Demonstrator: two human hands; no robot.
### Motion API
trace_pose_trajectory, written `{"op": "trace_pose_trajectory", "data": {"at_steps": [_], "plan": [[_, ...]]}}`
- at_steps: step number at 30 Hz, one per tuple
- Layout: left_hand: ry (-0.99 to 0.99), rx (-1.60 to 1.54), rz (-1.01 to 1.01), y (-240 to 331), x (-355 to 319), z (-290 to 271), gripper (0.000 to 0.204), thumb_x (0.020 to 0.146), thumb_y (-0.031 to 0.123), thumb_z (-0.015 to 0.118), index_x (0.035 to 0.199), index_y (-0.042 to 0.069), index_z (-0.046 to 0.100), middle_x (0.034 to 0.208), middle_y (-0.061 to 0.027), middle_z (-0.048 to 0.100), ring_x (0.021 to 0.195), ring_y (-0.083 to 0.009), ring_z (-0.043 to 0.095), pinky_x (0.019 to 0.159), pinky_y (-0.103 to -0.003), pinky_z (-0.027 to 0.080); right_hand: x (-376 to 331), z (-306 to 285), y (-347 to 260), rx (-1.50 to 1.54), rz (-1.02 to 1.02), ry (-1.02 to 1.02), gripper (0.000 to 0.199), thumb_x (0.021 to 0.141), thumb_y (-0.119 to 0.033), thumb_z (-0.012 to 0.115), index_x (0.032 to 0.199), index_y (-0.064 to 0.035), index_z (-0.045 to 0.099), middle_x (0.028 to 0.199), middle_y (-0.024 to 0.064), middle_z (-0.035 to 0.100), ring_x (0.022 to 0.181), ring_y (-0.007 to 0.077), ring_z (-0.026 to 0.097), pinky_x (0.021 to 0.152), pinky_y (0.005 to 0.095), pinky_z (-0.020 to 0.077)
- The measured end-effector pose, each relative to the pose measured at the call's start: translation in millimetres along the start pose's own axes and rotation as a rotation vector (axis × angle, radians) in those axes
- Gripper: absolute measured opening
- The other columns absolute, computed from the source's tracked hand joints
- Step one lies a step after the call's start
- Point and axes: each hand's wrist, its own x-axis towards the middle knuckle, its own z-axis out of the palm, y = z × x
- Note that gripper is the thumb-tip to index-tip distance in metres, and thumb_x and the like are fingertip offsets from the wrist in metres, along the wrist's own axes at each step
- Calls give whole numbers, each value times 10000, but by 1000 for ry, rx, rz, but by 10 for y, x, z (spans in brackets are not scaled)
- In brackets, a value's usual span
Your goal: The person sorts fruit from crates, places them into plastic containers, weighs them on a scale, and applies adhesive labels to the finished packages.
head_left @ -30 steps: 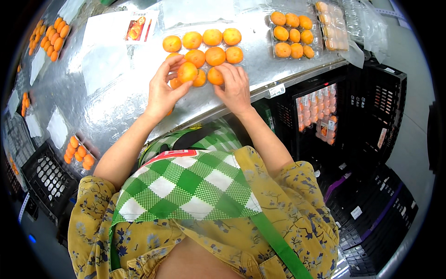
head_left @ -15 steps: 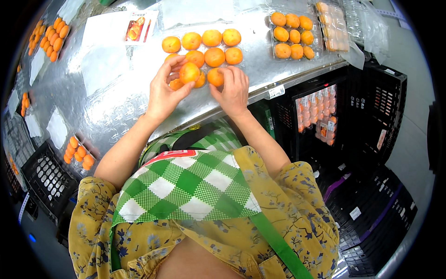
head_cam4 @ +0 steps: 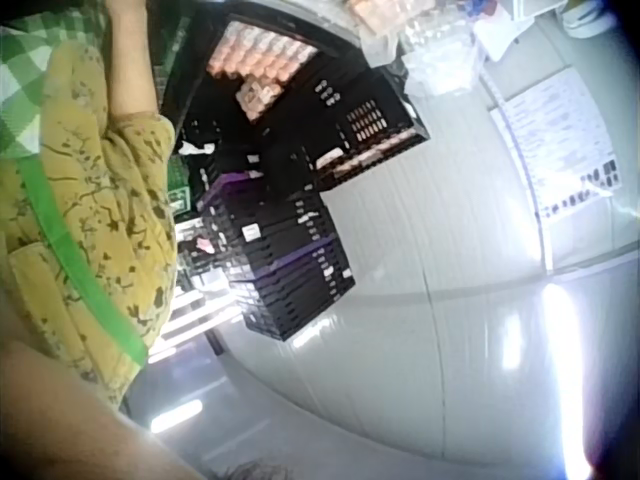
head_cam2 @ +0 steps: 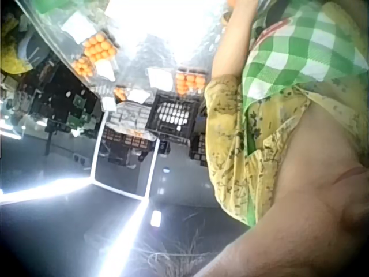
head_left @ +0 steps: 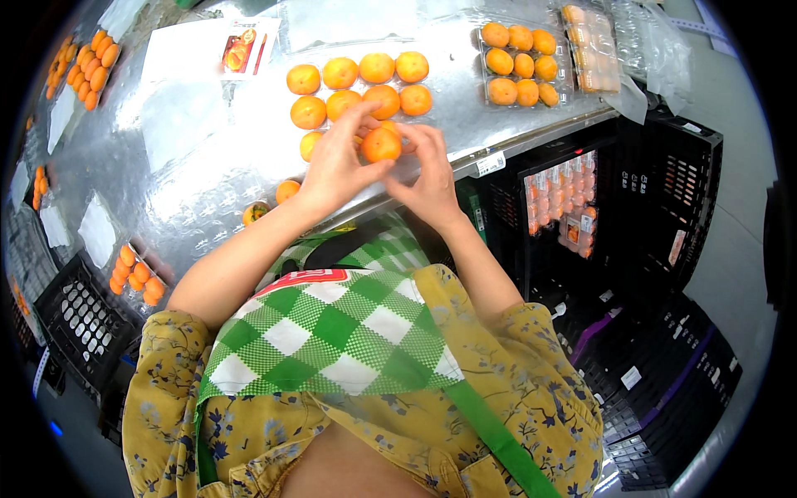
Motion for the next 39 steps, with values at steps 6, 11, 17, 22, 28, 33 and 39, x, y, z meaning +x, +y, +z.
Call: {"op": "trace_pose_trajectory", "data": {"at_steps": [6, 11, 17, 22, 28, 33, 39], "plan": [[-5, -164, -13, 45, 108, 111, 600, 729, 157, 717, 1244, 57, 426, 1037, -104, 567, 953, -209, 565, 834, -329, 463, 19, -267, 110, 3, 57, -33, 445, 633, -45, 695, 1053, -44, 549, 974, 132, 535, 931, 288, 553, 798, 347, 467], [437, -36, 3, -298, 453, -421, 452, 808, 179, 642, 1199, 21, 477, 1118, -99, 545, 1026, -194, 525, 862, -318, 441, -6, -273, 495, -96, 31, 111, 428, 611, -17, 685, 1012, -53, 542, 996, 124, 557, 906, 303, 539, 790, 364, 451], [509, -77, -246, -663, 836, -828, 559, 789, 226, 652, 1240, -29, 442, 1210, -203, 482, 1112, -247, 466, 932, -337, 383, 14, -125, 561, -186, -17, 149, 452, 582, 1, 688, 999, -65, 524, 1024, 112, 556, 957, 312, 498, 846, 385, 414], [434, -142, -382, -695, 1008, -823, 638, 773, 257, 659, 1272, -43, 400, 1242, -259, 444, 1142, -300, 462, 937, -358, 388, 31, -40, 584, -255, -6, 191, 493, 575, -28, 737, 1010, -70, 511, 1025, 98, 553, 932, 291, 499, 816, 375, 421], [491, -233, -393, -675, 1069, -821, 647, 779, 251, 655, 1292, -30, 378, 1184, -216, 494, 1111, -267, 476, 937, -350, 385, 11, 69, 530, -248, 61, 239, 491, 584, -74, 758, 1005, -65, 507, 1031, 103, 543, 937, 308, 490, 825, 396, 400], [603, -406, -323, -525, 993, -829, 590, 889, 445, 471, 1265, -7, 424, 1069, -117, 548, 1034, -213, 489, 930, -361, 333, -43, 107, 474, -376, 128, 230, 472, 617, -139, 755, 1012, -65, 506, 1040, 117, 533, 958, 320, 476, 857, 400, 366], [584, -600, -217, -490, 713, -823, 543, 949, 490, 270, 1122, 57, 549, 1116, -76, 547, 1123, -200, 444, 1013, -384, 266, -99, 13, 486, -297, 62, 261, 383, 713, -144, 687, 1036, -43, 509, 1028, 122, 529, 951, 303, 482, 857, 376, 377]]}}
